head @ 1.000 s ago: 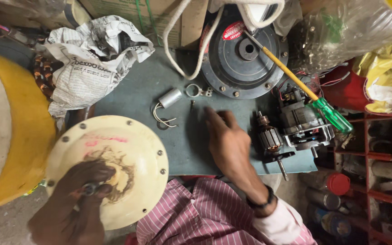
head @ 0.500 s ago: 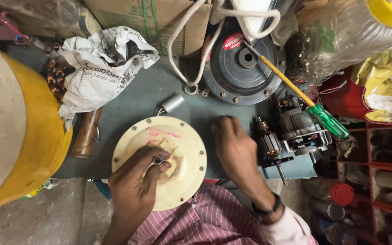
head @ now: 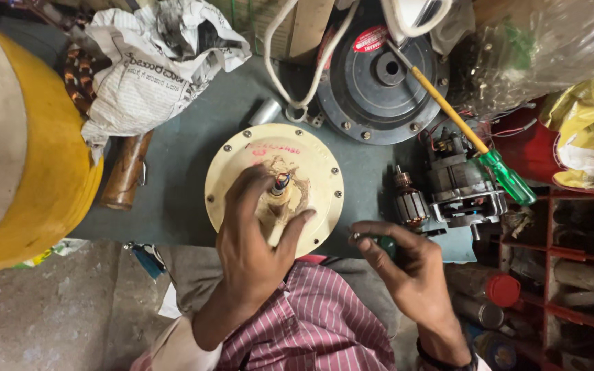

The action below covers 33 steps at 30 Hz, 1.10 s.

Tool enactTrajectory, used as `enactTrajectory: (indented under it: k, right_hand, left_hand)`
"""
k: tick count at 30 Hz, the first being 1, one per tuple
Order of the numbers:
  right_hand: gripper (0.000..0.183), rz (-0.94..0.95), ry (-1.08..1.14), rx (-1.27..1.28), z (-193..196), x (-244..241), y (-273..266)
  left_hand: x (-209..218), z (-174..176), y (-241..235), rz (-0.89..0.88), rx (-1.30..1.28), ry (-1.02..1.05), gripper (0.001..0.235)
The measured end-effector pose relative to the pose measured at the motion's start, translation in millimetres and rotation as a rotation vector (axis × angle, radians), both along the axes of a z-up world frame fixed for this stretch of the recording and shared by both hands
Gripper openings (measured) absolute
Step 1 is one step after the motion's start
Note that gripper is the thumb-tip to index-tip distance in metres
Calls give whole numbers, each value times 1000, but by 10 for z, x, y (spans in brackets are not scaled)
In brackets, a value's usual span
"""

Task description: The person uses a screwdriver to tighten screws on a circular off-white electrical component mounted on a workbench. They rotate the component to access different screw locations and continue tightening throughout the clip.

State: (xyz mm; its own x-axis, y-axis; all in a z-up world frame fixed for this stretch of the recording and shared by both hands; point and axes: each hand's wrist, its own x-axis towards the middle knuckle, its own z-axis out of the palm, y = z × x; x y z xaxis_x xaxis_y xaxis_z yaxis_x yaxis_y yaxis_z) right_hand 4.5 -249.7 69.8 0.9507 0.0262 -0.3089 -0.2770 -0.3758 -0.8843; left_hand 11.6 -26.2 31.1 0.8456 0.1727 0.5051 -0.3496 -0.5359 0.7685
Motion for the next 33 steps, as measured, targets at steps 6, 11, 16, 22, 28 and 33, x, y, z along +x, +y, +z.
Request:
enactTrajectory:
  k: [6, 11, 16, 22, 28, 33]
  right_hand:
    - [17, 122, -63, 31, -162, -68, 7]
    - [19, 167, 16, 87, -175, -3, 83]
    - [19, 203, 41, 27, -171, 65, 154]
    - [17, 239, 49, -79, -126, 130, 189]
    - [18, 322, 18, -119, -45, 142, 249]
    - [23, 397, -182, -287, -38, 158, 333]
  left_hand:
    - [-274, -376, 138, -122, 520, -167, 57]
    - [-368, -577, 284, -222, 693, -112, 27]
    - [-288, -632, 373, -269, 691, -233, 24]
    - [-226, -603, 440, -221, 857, -366, 22]
    - [-247, -592, 418, -235, 839, -347, 21]
    - [-266, -572, 435, -250, 830, -310, 18]
